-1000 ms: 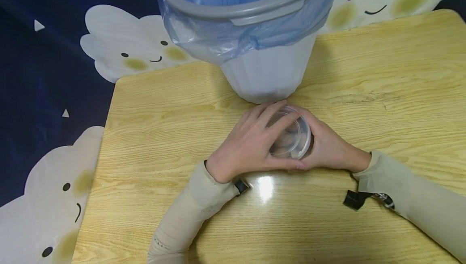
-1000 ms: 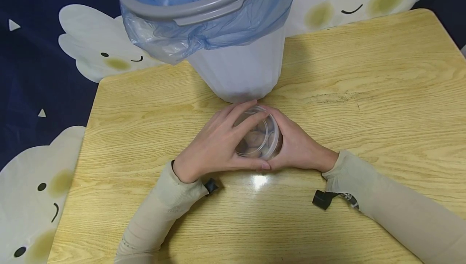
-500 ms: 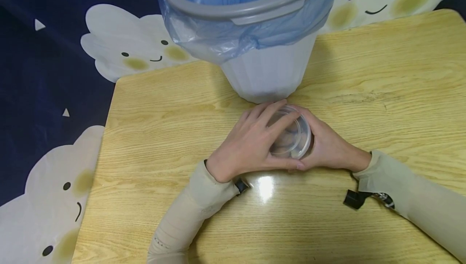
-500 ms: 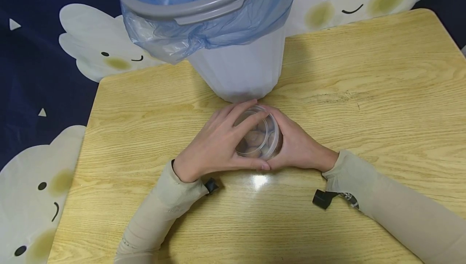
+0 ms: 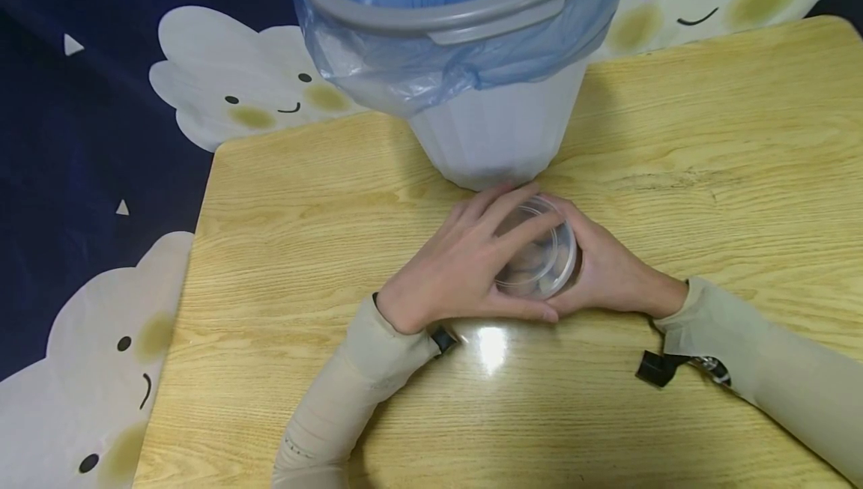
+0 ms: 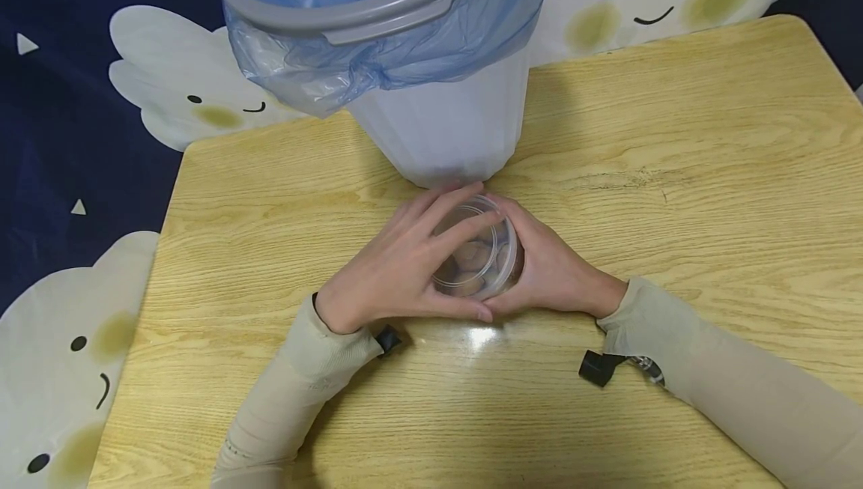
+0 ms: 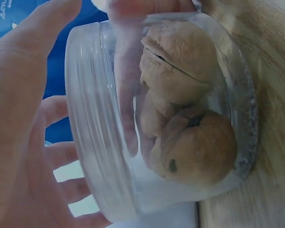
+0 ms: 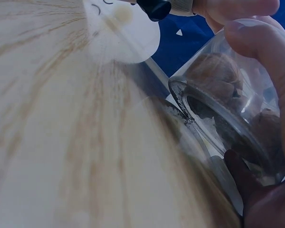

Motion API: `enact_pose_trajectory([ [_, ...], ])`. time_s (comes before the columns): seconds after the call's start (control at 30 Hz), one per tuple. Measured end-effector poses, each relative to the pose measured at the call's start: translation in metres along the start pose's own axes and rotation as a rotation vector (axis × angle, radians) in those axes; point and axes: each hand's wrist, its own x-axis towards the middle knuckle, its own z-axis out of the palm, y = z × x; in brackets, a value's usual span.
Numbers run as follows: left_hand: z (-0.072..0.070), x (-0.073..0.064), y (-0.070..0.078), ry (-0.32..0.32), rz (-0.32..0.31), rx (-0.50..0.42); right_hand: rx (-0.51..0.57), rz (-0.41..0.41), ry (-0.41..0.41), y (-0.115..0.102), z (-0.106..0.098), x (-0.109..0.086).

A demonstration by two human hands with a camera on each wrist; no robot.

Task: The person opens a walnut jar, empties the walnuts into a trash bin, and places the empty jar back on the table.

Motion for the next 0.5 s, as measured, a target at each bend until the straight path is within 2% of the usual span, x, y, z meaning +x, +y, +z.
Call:
enact_pose_trajectory([
  [0.27, 0.0002, 0.0003, -0.0021, -0.016, 0.022, -0.023, -0.007, 0.000, -0.003, -0.0004, 0.0001, 0.0002],
  [0.5, 0.0013, -0.0013, -0.0021, -0.028, 0.012, -0.026, 0.000, 0.010, -0.011, -0.0007, 0.0003, -0.0001],
])
